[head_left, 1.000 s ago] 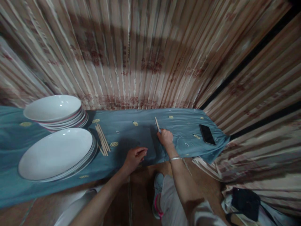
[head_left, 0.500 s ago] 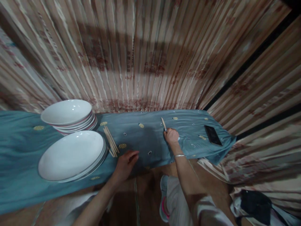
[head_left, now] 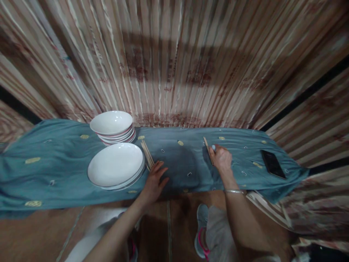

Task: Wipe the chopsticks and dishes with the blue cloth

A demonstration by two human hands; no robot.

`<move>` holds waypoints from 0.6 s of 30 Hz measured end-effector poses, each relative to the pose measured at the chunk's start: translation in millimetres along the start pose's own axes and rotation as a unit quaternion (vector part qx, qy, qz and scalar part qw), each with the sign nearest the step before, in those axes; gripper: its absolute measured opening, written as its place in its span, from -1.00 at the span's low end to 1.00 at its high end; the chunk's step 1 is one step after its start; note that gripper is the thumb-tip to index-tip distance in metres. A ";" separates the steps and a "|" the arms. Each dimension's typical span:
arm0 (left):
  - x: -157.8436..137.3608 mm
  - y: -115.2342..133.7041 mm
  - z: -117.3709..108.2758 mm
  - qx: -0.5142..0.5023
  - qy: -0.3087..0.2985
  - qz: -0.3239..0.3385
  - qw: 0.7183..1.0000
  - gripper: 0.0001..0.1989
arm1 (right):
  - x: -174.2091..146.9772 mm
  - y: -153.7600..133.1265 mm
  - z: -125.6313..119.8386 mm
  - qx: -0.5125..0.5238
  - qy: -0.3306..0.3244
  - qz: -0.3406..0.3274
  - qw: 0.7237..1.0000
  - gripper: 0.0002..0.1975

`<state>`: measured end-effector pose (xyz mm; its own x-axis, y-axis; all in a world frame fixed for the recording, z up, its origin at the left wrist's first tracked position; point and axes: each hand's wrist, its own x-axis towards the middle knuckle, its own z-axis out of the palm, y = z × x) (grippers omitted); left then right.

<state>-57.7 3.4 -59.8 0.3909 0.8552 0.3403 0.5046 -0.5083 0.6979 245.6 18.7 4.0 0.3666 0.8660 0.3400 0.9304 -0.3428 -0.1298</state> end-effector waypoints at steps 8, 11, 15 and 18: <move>-6.9 3.8 -11.5 0.030 -0.033 -0.012 0.999 -0.82 | -35.3 -78.4 14.5 0.132 -0.138 -0.107 0.976 -0.75; -9.7 7.4 -17.8 0.035 -0.050 -0.024 0.998 -0.89 | -46.3 -108.2 21.8 0.163 -0.184 -0.155 0.957 -0.76; -13.7 10.2 -24.9 0.030 -0.059 -0.033 0.997 -0.90 | -53.0 -140.5 25.0 0.164 -0.218 -0.197 0.942 -0.80; -16.1 10.2 -28.1 0.029 -0.066 -0.035 0.997 -0.89 | -54.3 -161.7 26.3 0.155 -0.226 -0.210 0.939 -0.75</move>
<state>-80.4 -12.7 -40.4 0.4484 0.8702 0.2042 0.5765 -0.4562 0.6779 75.3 36.7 -17.9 -0.1328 0.9911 -0.0002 0.9242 0.1238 -0.3612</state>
